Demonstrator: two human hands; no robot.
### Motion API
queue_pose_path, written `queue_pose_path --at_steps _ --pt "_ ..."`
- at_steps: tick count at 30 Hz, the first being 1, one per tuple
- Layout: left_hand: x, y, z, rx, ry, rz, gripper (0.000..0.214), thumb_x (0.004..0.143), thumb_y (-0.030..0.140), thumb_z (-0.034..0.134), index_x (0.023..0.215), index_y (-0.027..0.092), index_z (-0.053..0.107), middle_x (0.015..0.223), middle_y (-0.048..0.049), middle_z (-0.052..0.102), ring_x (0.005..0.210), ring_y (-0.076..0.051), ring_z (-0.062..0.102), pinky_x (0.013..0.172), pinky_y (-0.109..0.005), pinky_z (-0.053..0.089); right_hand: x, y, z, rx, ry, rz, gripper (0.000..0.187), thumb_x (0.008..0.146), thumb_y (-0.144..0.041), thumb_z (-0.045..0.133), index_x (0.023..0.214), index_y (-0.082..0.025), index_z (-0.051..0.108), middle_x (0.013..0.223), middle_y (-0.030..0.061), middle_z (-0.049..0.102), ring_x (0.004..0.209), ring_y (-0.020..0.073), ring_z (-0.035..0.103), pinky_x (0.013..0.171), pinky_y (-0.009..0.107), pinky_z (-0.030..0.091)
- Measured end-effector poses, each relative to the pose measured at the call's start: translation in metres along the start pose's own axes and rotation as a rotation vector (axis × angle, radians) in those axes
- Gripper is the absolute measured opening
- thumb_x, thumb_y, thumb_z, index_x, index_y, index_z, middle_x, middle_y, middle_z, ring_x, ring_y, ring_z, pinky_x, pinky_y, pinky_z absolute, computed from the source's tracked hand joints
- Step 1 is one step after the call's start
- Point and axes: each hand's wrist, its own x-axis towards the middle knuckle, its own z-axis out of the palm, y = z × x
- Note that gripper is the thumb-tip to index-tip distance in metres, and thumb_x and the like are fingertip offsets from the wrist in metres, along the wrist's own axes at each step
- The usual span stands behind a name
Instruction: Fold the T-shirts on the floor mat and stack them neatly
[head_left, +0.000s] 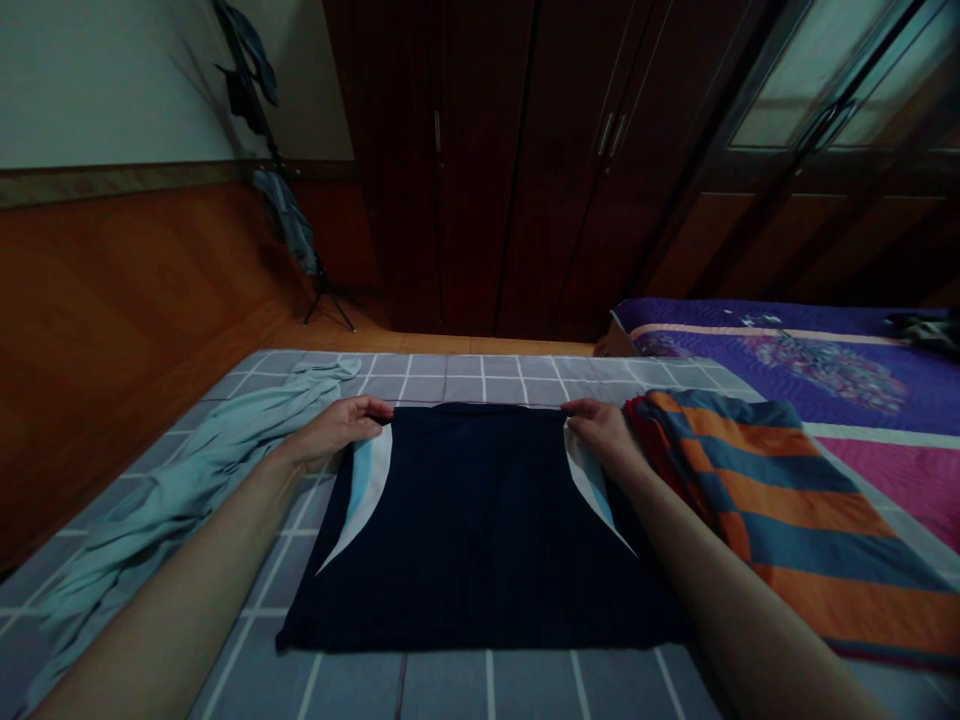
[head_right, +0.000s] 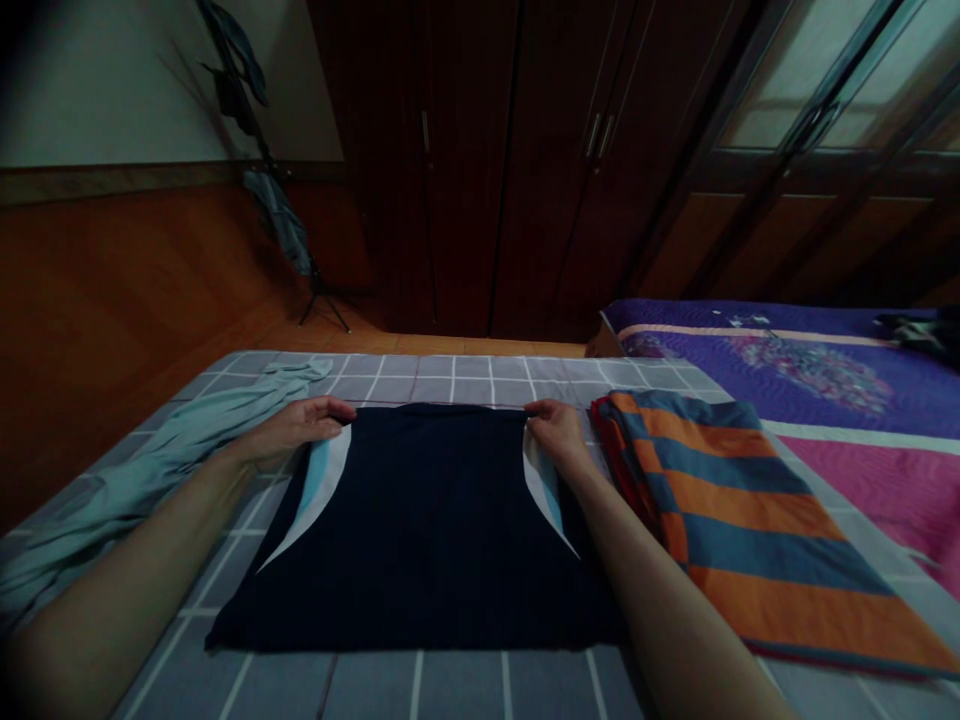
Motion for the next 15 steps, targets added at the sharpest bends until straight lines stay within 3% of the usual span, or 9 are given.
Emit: queue_pose_path --at_steps 5,8,12,15 --pt "0.001 0.003 -0.007 0.352 -0.014 -0.036 0.033 0.063 0.032 0.074 0.088 0.016 0.060 0.067 0.0026 0.057 0.059 -0.012 0.052 0.054 -0.022 0.039 0.002 0.000 -0.002 -0.194 0.021 -0.010 0.035 0.068 -0.011 0.048 0.098 -0.010 0.066 0.064 0.0026 0.064 0.055 0.0149 0.057 0.054 0.025 0.043" --pt "0.003 -0.002 -0.009 0.374 0.003 -0.022 0.029 0.061 0.029 0.071 0.084 0.016 0.059 0.065 0.0032 0.056 0.059 -0.012 0.052 0.056 -0.023 0.040 0.000 -0.003 -0.004 -0.334 0.056 -0.016 0.039 0.069 -0.010 0.049 0.103 -0.013 0.067 0.072 0.0046 0.066 0.069 0.0188 0.061 0.064 0.028 0.044" --pt "0.007 -0.004 -0.013 0.357 0.088 -0.005 0.030 0.061 0.028 0.069 0.087 0.015 0.060 0.070 0.0010 0.058 0.064 -0.015 0.056 0.061 -0.026 0.044 -0.008 -0.012 -0.011 -0.514 0.096 -0.010 0.039 0.074 -0.015 0.051 0.111 -0.015 0.064 0.092 0.0120 0.067 0.089 0.0289 0.062 0.077 0.039 0.045" --pt "0.006 0.004 -0.002 0.555 0.266 0.095 0.031 0.066 0.028 0.066 0.094 0.015 0.062 0.085 -0.0039 0.062 0.076 -0.020 0.060 0.071 -0.032 0.047 -0.020 -0.026 -0.014 -0.738 0.089 -0.204 0.047 0.078 -0.021 0.053 0.124 -0.011 0.055 0.111 0.0184 0.061 0.102 0.0344 0.057 0.083 0.045 0.045"
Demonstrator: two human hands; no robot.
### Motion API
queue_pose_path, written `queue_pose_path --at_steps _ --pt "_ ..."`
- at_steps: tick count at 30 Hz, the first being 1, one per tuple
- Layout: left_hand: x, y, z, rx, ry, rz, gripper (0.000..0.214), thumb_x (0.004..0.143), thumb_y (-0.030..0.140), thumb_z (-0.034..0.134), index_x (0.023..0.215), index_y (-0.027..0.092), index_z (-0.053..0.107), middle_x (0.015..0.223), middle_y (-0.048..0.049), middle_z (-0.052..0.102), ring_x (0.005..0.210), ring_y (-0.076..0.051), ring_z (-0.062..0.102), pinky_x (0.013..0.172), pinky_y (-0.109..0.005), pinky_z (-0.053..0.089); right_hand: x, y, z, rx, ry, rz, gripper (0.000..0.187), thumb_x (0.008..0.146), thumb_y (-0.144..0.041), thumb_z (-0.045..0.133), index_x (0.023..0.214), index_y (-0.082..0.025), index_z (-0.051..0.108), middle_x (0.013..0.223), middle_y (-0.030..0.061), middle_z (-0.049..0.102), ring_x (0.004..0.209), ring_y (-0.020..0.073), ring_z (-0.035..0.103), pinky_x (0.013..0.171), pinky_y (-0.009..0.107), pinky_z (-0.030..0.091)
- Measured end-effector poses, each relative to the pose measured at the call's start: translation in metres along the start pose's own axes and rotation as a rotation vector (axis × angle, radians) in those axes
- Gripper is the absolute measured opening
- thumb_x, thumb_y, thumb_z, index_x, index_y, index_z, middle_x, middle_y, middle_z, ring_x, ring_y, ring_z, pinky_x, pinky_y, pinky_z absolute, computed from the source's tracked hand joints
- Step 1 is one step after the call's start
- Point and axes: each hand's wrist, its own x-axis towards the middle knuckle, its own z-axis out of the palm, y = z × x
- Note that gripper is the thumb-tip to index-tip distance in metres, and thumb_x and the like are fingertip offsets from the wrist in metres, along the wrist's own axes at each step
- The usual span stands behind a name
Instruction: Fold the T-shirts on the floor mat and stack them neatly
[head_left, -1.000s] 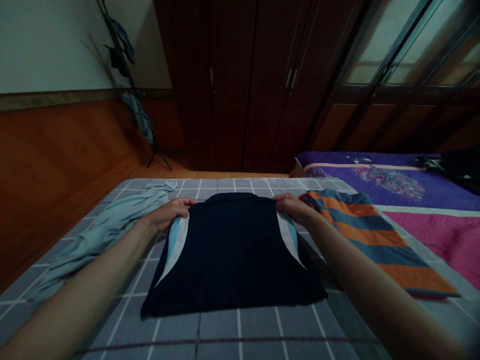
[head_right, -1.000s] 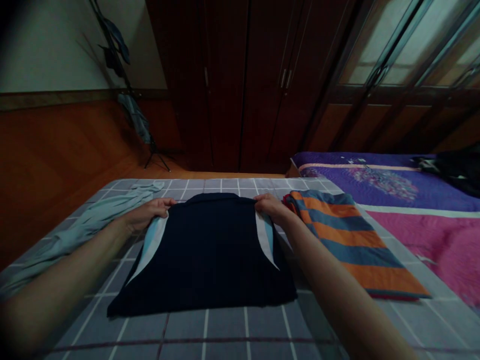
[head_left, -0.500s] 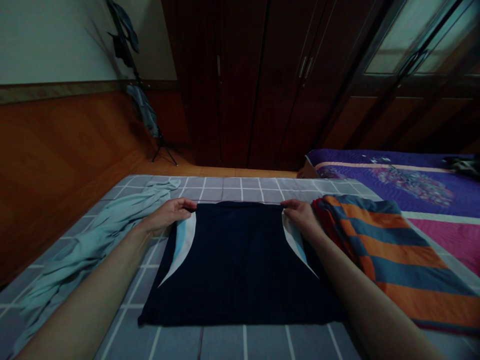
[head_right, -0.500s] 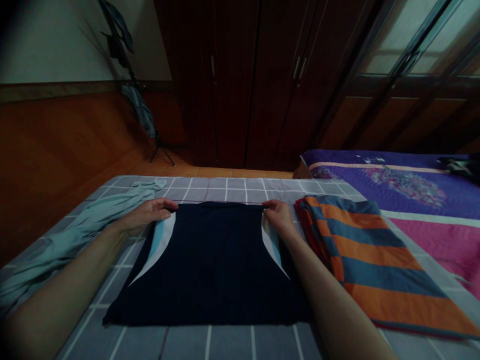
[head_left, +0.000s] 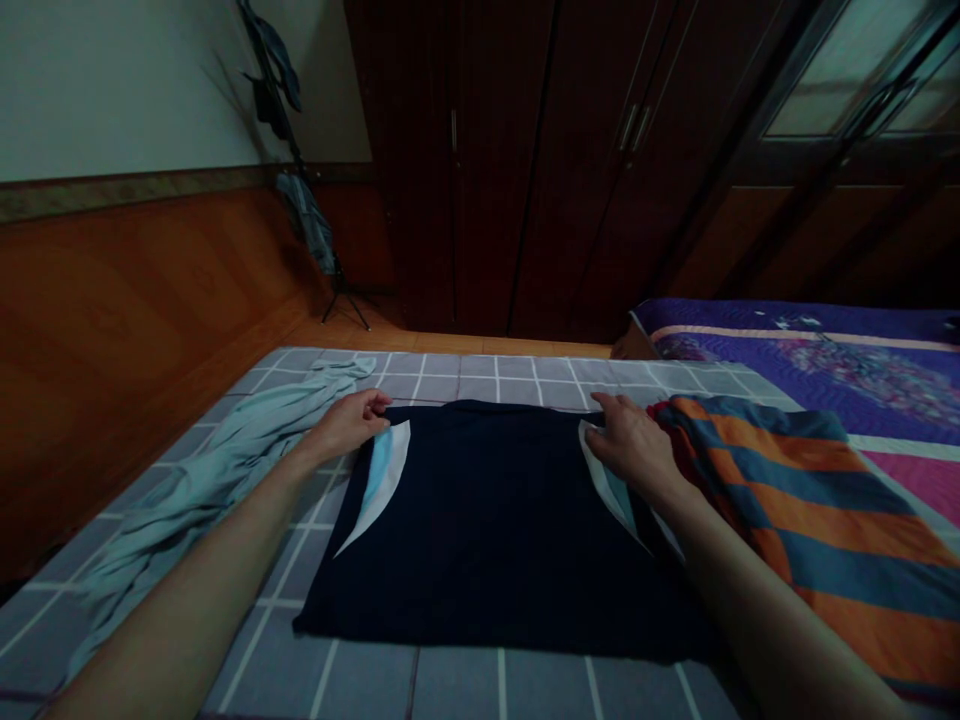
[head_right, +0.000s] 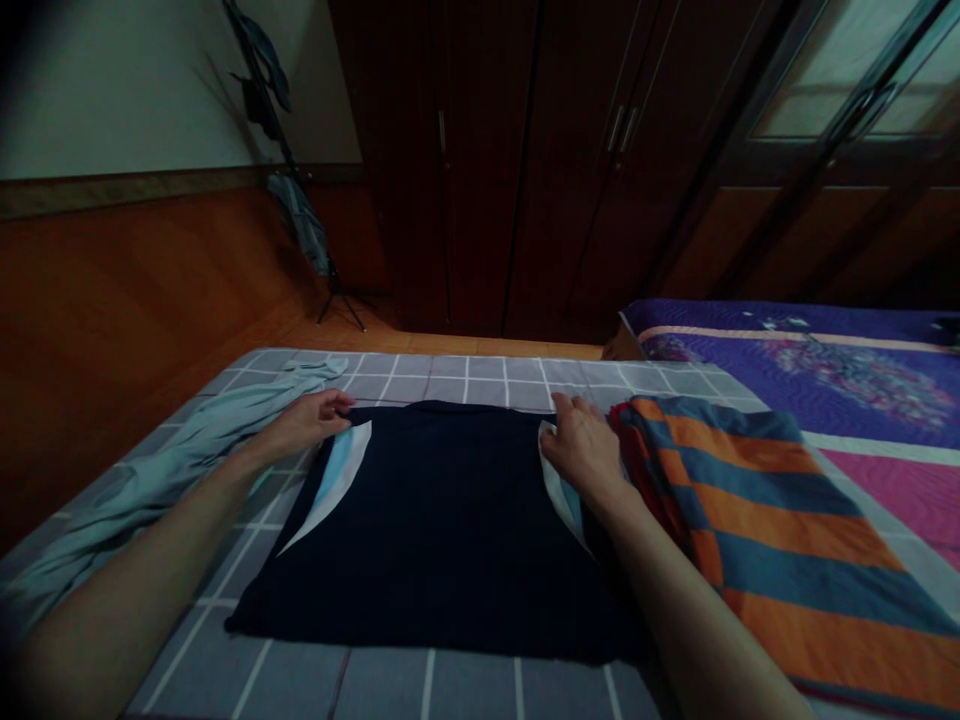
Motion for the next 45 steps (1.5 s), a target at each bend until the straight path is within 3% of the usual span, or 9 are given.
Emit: queue_pose_path --at_steps 3,8,11,15,24,30,35,40,45 --pt "-0.012 0.027 0.018 0.204 0.143 0.259 0.027 0.083 0.029 0.054 0.104 0.015 0.062 0.106 -0.0088 0.062 0.099 -0.022 0.058 0.090 -0.037 0.044 -0.015 -0.022 -0.009 -0.081 0.057 -0.255 0.053 0.082 -0.027 0.053 0.131 -0.006 0.048 0.127 0.0213 0.052 0.117 0.0343 0.048 0.093 0.045 0.042" --pt "-0.036 0.051 0.066 0.441 -0.075 0.586 0.043 0.095 0.035 0.041 0.134 0.018 0.047 0.144 -0.0106 0.041 0.137 -0.025 0.029 0.112 -0.045 0.022 -0.046 -0.064 0.010 -0.038 -0.058 -0.467 0.057 0.089 -0.038 0.050 0.138 -0.008 0.042 0.145 0.0203 0.035 0.134 0.0320 0.032 0.107 0.046 0.031" --pt "-0.039 0.041 0.083 0.578 -0.197 0.577 0.059 0.093 0.046 0.043 0.145 0.021 0.030 0.152 -0.0097 0.027 0.142 -0.028 0.014 0.113 -0.052 0.013 -0.055 -0.072 0.033 -0.047 -0.129 -0.541 0.066 0.091 -0.052 0.043 0.141 -0.010 0.038 0.149 0.0191 0.030 0.138 0.0338 0.024 0.110 0.051 0.023" --pt "-0.037 0.031 0.083 0.667 -0.265 0.521 0.068 0.092 0.057 0.037 0.148 0.022 0.021 0.155 -0.0104 0.019 0.143 -0.029 0.011 0.113 -0.053 0.010 -0.053 -0.065 0.049 -0.055 -0.164 -0.554 0.076 0.090 -0.064 0.030 0.141 -0.008 0.038 0.148 0.0203 0.031 0.138 0.0331 0.024 0.111 0.051 0.019" --pt "-0.031 0.024 0.065 0.682 -0.218 0.496 0.078 0.087 0.066 0.034 0.149 0.022 0.017 0.156 -0.0085 0.016 0.143 -0.028 0.009 0.113 -0.050 0.010 -0.038 -0.041 0.041 -0.129 -0.055 -0.414 0.081 0.087 -0.069 0.029 0.142 -0.010 0.037 0.150 0.0191 0.026 0.139 0.0357 0.019 0.110 0.050 0.019" --pt "-0.024 0.009 0.061 0.680 -0.278 0.468 0.075 0.088 0.065 0.034 0.149 0.027 0.012 0.157 -0.0067 0.011 0.143 -0.029 0.008 0.113 -0.052 0.009 -0.031 -0.030 0.052 -0.175 -0.096 -0.375 0.081 0.088 -0.069 0.025 0.145 -0.012 0.031 0.151 0.0185 0.026 0.138 0.0350 0.022 0.108 0.052 0.020" --pt "-0.025 0.015 0.059 0.668 -0.267 0.464 0.080 0.085 0.068 0.037 0.149 0.025 0.015 0.156 -0.0091 0.013 0.143 -0.031 0.009 0.112 -0.053 0.009 -0.033 -0.031 0.053 -0.169 -0.083 -0.381 0.081 0.088 -0.069 0.024 0.145 -0.012 0.030 0.151 0.0187 0.025 0.138 0.0343 0.021 0.108 0.051 0.020" --pt "-0.061 0.048 0.065 0.634 -0.266 0.516 0.072 0.089 0.062 0.035 0.149 0.026 0.016 0.156 -0.0082 0.015 0.143 -0.028 0.007 0.113 -0.051 0.008 -0.032 -0.029 0.050 -0.152 -0.066 -0.385 0.079 0.089 -0.068 0.027 0.144 -0.012 0.034 0.149 0.0186 0.029 0.137 0.0341 0.024 0.107 0.051 0.021" --pt "-0.118 0.064 0.080 0.640 -0.440 0.587 0.070 0.090 0.058 0.041 0.148 0.029 0.016 0.156 -0.0061 0.014 0.143 -0.027 0.008 0.114 -0.050 0.007 -0.045 -0.042 0.034 -0.135 -0.062 -0.345 0.075 0.089 -0.061 0.039 0.143 -0.009 0.035 0.149 0.0216 0.027 0.137 0.0362 0.024 0.108 0.051 0.021"
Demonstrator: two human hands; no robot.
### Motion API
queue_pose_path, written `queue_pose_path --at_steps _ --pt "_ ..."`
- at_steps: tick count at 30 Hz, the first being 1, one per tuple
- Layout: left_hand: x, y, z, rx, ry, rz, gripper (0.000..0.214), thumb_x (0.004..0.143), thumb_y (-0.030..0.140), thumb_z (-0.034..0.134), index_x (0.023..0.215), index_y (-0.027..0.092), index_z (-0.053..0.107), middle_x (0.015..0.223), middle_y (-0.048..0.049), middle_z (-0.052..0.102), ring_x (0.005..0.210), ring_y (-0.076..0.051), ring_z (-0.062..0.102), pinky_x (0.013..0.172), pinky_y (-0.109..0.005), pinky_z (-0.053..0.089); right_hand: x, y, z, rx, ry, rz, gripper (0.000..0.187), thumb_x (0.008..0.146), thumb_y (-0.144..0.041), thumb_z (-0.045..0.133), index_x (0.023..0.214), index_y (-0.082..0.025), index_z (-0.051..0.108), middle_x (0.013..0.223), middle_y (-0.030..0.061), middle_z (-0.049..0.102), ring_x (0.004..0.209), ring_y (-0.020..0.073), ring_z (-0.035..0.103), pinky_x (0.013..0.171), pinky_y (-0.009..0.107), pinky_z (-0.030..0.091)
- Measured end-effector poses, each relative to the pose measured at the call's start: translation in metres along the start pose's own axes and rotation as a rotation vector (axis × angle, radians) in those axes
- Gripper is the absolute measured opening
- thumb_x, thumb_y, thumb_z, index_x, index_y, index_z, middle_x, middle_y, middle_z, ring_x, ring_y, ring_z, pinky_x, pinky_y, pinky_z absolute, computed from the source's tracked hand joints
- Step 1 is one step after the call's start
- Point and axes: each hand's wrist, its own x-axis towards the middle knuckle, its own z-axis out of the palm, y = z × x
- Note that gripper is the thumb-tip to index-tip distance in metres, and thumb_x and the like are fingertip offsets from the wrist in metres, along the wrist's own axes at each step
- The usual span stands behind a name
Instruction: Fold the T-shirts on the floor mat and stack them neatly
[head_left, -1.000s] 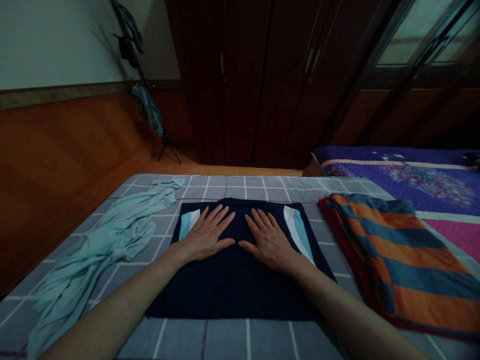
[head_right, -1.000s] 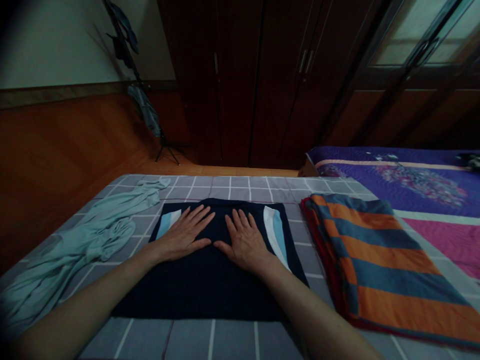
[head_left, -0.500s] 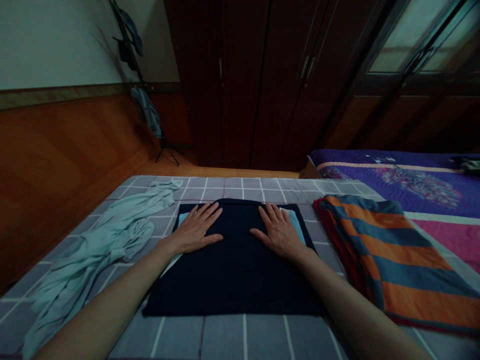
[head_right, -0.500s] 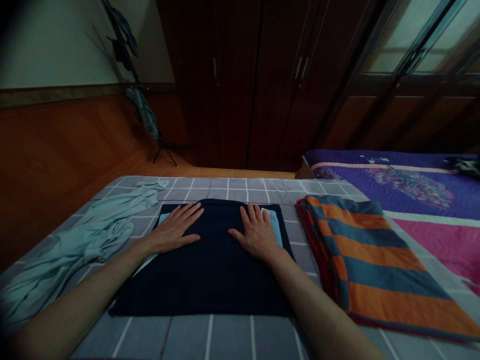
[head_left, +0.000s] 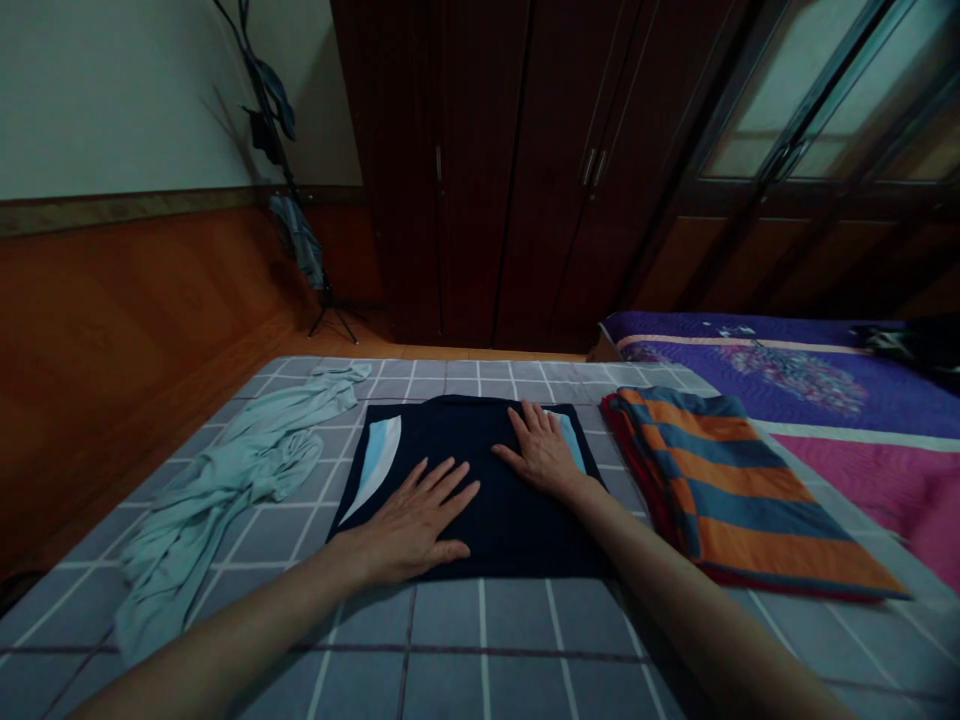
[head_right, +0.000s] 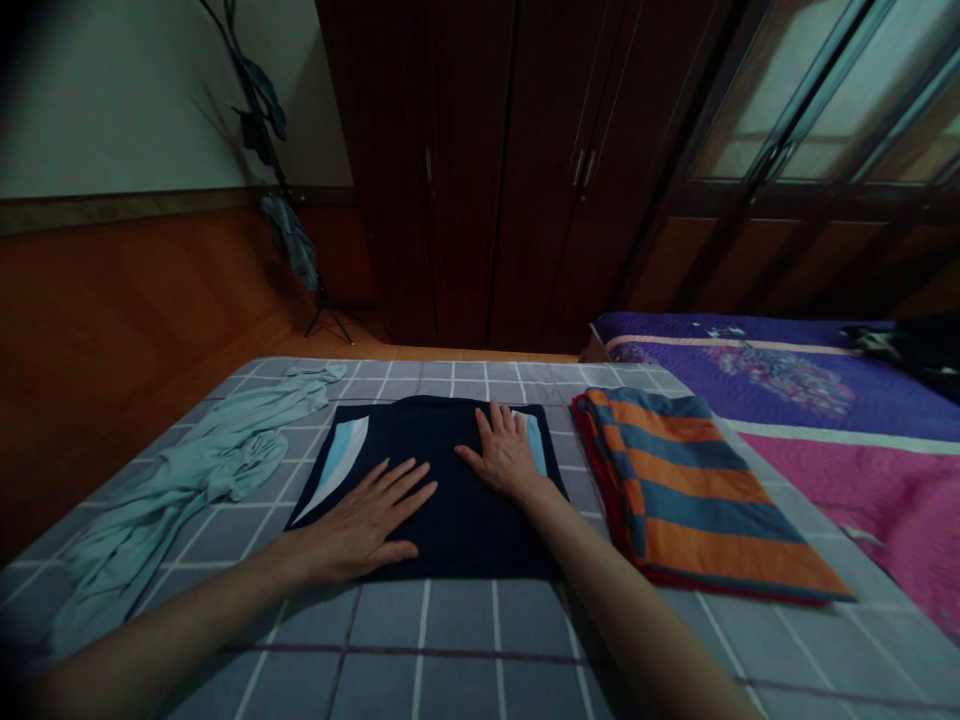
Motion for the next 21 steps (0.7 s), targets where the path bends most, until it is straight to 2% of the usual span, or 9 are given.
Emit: queue_pose_path --at_steps 2,5,7,10,15,18,21 --pt "-0.012 0.007 0.008 0.011 -0.010 -0.031 0.067 0.092 0.054 0.040 0.148 0.029 0.016 0.156 -0.0065 0.013 0.143 -0.027 0.008 0.113 -0.051 0.009 -0.015 -0.017 -0.010 0.033 0.006 -0.045 0.073 0.089 -0.057 0.041 0.143 -0.008 0.034 0.150 0.0220 0.024 0.138 0.0355 0.021 0.110 0.050 0.019" --pt "-0.024 0.005 0.016 0.037 0.029 -0.083 0.066 0.092 0.053 0.039 0.148 0.028 0.016 0.156 -0.0065 0.015 0.143 -0.028 0.010 0.113 -0.052 0.011 -0.049 -0.045 -0.020 0.117 -0.016 -0.207 0.072 0.090 -0.058 0.041 0.144 -0.012 0.033 0.151 0.0184 0.024 0.140 0.0329 0.018 0.112 0.049 0.017" --pt "-0.029 0.002 0.021 0.051 0.073 -0.098 0.064 0.093 0.053 0.038 0.148 0.029 0.017 0.155 -0.0054 0.017 0.143 -0.028 0.012 0.113 -0.053 0.012 -0.071 -0.053 -0.020 0.156 -0.054 -0.277 0.073 0.088 -0.060 0.041 0.144 -0.014 0.033 0.152 0.0158 0.024 0.140 0.0318 0.018 0.112 0.048 0.018" --pt "-0.033 -0.002 0.026 0.064 0.125 -0.099 0.062 0.093 0.053 0.036 0.148 0.031 0.017 0.155 -0.0037 0.019 0.142 -0.028 0.014 0.113 -0.052 0.012 -0.099 -0.035 -0.014 0.136 -0.092 -0.236 0.072 0.088 -0.059 0.043 0.144 -0.016 0.034 0.151 0.0140 0.027 0.140 0.0303 0.020 0.112 0.049 0.019" --pt "-0.034 -0.002 0.029 0.059 0.143 -0.079 0.063 0.093 0.056 0.033 0.148 0.031 0.016 0.155 -0.0029 0.018 0.143 -0.027 0.012 0.114 -0.051 0.008 -0.130 0.021 -0.003 0.044 -0.004 -0.036 0.065 0.091 -0.053 0.041 0.144 -0.016 0.034 0.152 0.0118 0.026 0.140 0.0278 0.020 0.112 0.049 0.022" --pt "-0.034 -0.002 0.027 0.036 0.128 -0.089 0.063 0.093 0.057 0.033 0.148 0.030 0.018 0.155 -0.0034 0.019 0.143 -0.027 0.013 0.114 -0.051 0.008 -0.139 0.033 -0.001 0.041 0.033 0.038 0.064 0.092 -0.050 0.040 0.144 -0.013 0.033 0.151 0.0118 0.028 0.139 0.0270 0.023 0.111 0.048 0.024" --pt "-0.036 -0.004 0.024 0.016 0.141 -0.130 0.066 0.091 0.059 0.036 0.148 0.029 0.019 0.155 -0.0054 0.018 0.143 -0.028 0.012 0.114 -0.051 0.011 -0.138 0.035 -0.001 0.062 0.076 0.143 0.067 0.091 -0.050 0.041 0.141 -0.005 0.035 0.148 0.0182 0.033 0.137 0.0277 0.028 0.111 0.044 0.027"
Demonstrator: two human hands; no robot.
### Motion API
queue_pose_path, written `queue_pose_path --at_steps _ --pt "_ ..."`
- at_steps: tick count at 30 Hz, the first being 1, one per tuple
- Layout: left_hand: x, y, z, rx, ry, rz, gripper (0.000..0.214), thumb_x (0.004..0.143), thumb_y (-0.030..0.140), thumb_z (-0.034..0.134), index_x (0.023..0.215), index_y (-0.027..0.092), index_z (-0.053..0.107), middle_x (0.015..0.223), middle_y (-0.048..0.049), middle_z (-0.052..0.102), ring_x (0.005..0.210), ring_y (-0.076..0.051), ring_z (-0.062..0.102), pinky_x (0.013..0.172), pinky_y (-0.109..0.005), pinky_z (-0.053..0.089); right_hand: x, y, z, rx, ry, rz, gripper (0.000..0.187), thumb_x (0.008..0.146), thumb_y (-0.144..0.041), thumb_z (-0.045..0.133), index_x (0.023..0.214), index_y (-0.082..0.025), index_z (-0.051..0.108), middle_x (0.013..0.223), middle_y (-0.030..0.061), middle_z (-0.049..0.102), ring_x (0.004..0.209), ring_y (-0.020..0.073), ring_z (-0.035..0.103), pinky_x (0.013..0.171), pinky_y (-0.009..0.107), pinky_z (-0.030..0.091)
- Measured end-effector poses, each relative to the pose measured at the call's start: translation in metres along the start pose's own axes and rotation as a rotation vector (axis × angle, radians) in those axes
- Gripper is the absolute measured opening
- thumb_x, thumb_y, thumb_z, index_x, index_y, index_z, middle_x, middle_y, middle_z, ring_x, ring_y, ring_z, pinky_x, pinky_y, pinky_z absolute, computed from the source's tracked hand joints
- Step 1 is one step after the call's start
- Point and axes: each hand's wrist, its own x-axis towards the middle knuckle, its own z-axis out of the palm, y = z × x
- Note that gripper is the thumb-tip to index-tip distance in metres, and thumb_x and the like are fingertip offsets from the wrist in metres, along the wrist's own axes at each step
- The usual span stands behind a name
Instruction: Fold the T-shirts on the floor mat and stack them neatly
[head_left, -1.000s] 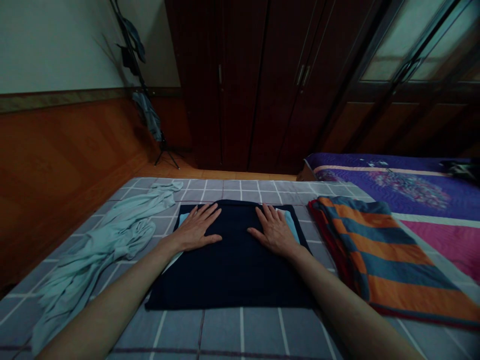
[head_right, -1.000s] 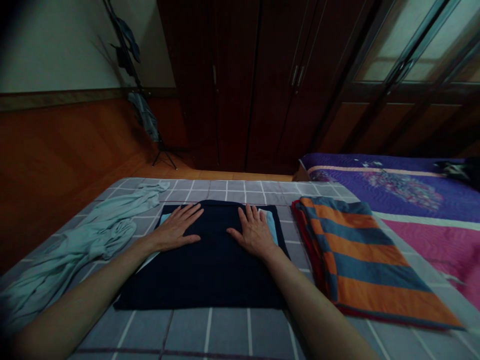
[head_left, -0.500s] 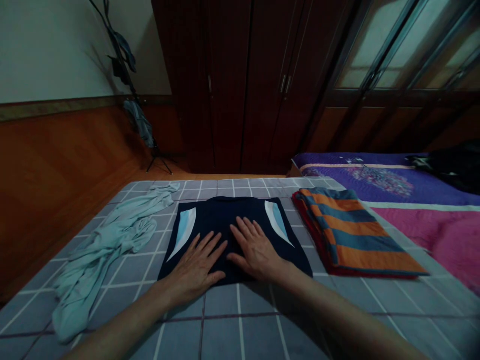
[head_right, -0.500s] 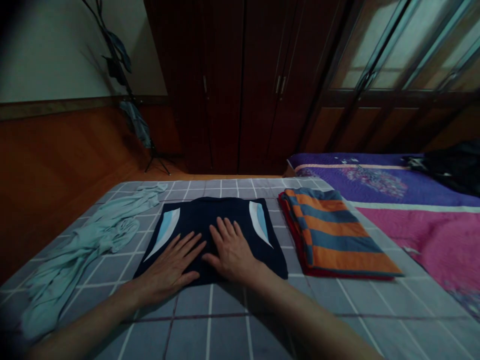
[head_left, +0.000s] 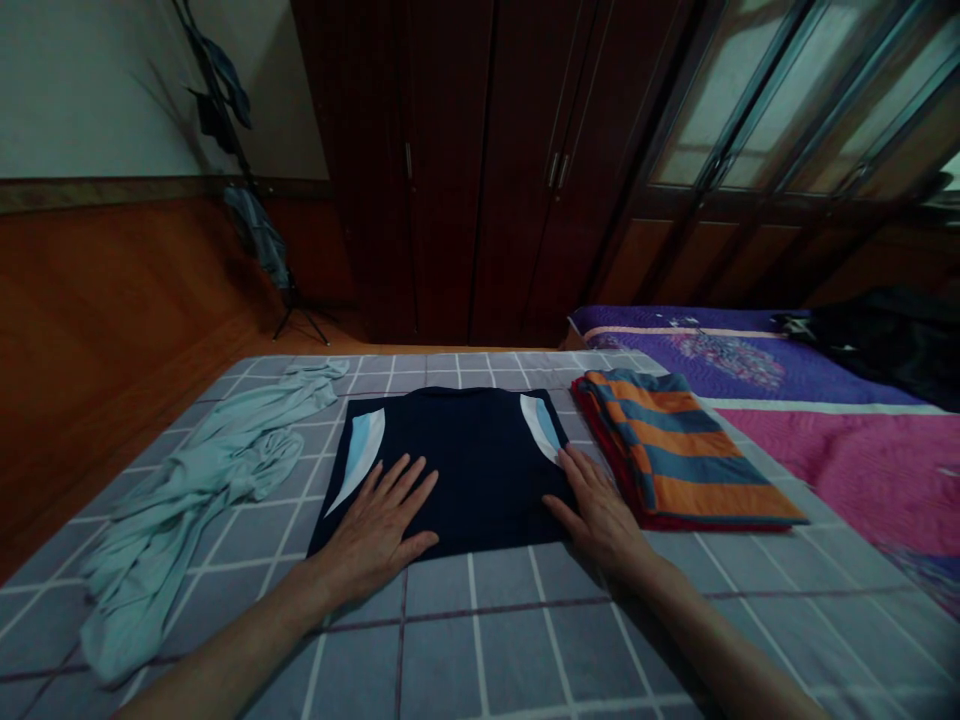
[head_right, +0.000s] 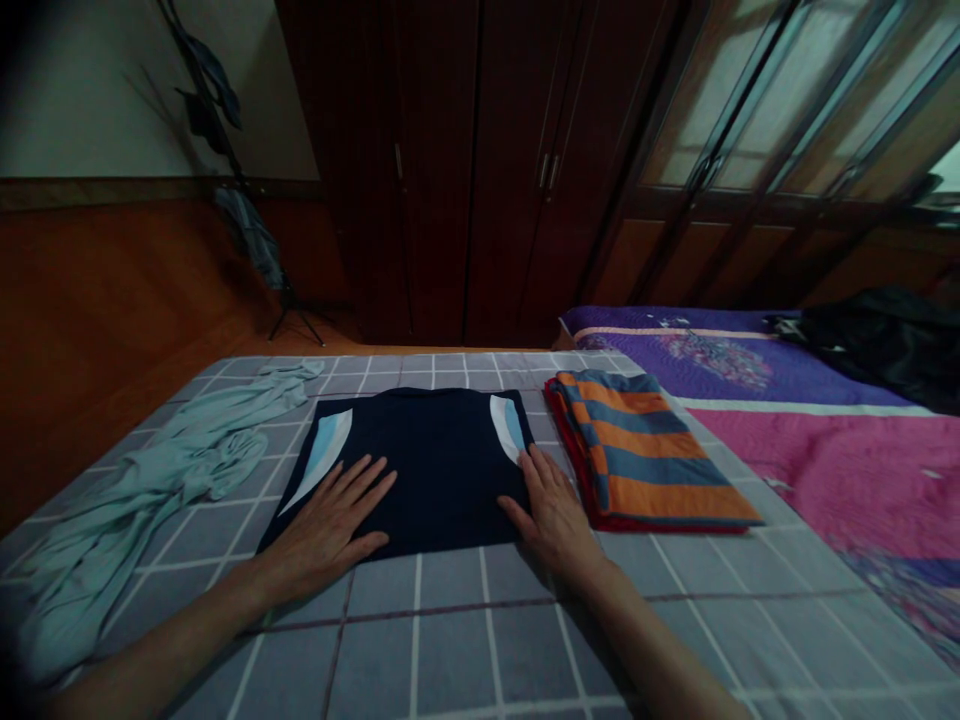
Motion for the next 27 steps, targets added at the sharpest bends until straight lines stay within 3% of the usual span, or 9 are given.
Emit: queue_pose_path --at_steps 4,8,12,16,19,22,27 --pt "-0.002 -0.003 -0.002 -0.008 0.021 -0.032 0.066 0.090 0.060 0.037 0.147 0.028 0.025 0.154 -0.0077 0.021 0.142 -0.030 0.011 0.113 -0.053 0.012 0.004 0.004 -0.002 -0.039 0.000 0.149 0.069 0.088 -0.051 0.046 0.133 0.001 0.043 0.138 0.0240 0.044 0.131 0.0322 0.036 0.107 0.043 0.032" --pt "-0.002 0.005 -0.003 -0.010 0.028 0.007 0.067 0.091 0.053 0.043 0.148 0.028 0.019 0.156 -0.0069 0.016 0.143 -0.028 0.009 0.114 -0.051 0.011 0.005 0.007 -0.009 -0.096 -0.010 0.157 0.055 0.089 -0.052 0.044 0.117 -0.007 0.058 0.124 0.0203 0.054 0.120 0.0321 0.047 0.099 0.041 0.039" --pt "-0.003 0.017 -0.005 -0.041 -0.053 0.080 0.059 0.094 0.041 0.043 0.148 0.031 0.019 0.155 -0.0040 0.019 0.143 -0.026 0.011 0.114 -0.051 0.009 0.008 0.004 -0.025 -0.155 -0.066 0.218 0.043 0.089 -0.054 0.043 0.091 -0.016 0.063 0.096 0.0149 0.062 0.096 0.0294 0.059 0.077 0.038 0.046" --pt "-0.005 0.023 -0.010 -0.122 -0.108 0.166 0.059 0.093 0.039 0.044 0.147 0.031 0.021 0.156 -0.0034 0.018 0.143 -0.024 0.009 0.115 -0.050 0.008 0.016 0.005 -0.035 -0.105 -0.172 0.354 0.040 0.083 -0.058 0.048 0.074 -0.021 0.058 0.076 0.0091 0.063 0.072 0.0271 0.063 0.058 0.034 0.040" --pt "-0.007 0.020 -0.020 -0.231 -0.102 0.171 0.063 0.092 0.042 0.047 0.147 0.029 0.022 0.154 -0.0064 0.022 0.142 -0.024 0.015 0.115 -0.049 0.012 0.024 0.007 -0.036 0.189 -0.221 0.469 0.032 0.074 -0.050 0.060 0.060 -0.022 0.053 0.057 0.0029 0.057 0.057 0.0212 0.057 0.051 0.029 0.034" --pt "-0.011 0.011 -0.034 -0.397 0.019 0.085 0.062 0.091 0.040 0.049 0.146 0.026 0.027 0.151 -0.0079 0.030 0.139 -0.024 0.025 0.114 -0.045 0.021 0.029 0.007 -0.036 0.600 -0.239 0.593 0.029 0.067 -0.040 0.064 0.052 -0.023 0.046 0.045 -0.0027 0.046 0.045 0.0148 0.048 0.045 0.026 0.032" --pt "-0.019 -0.017 -0.038 -0.849 0.273 -0.156 0.052 0.087 0.037 0.053 0.135 0.019 0.043 0.131 -0.0122 0.055 0.120 -0.024 0.052 0.103 -0.041 0.038 0.026 0.000 -0.042 1.063 -0.267 0.698 0.018 0.065 -0.039 0.061 0.066 -0.023 0.052 0.062 0.0016 0.060 0.058 0.0189 0.060 0.051 0.030 0.048"
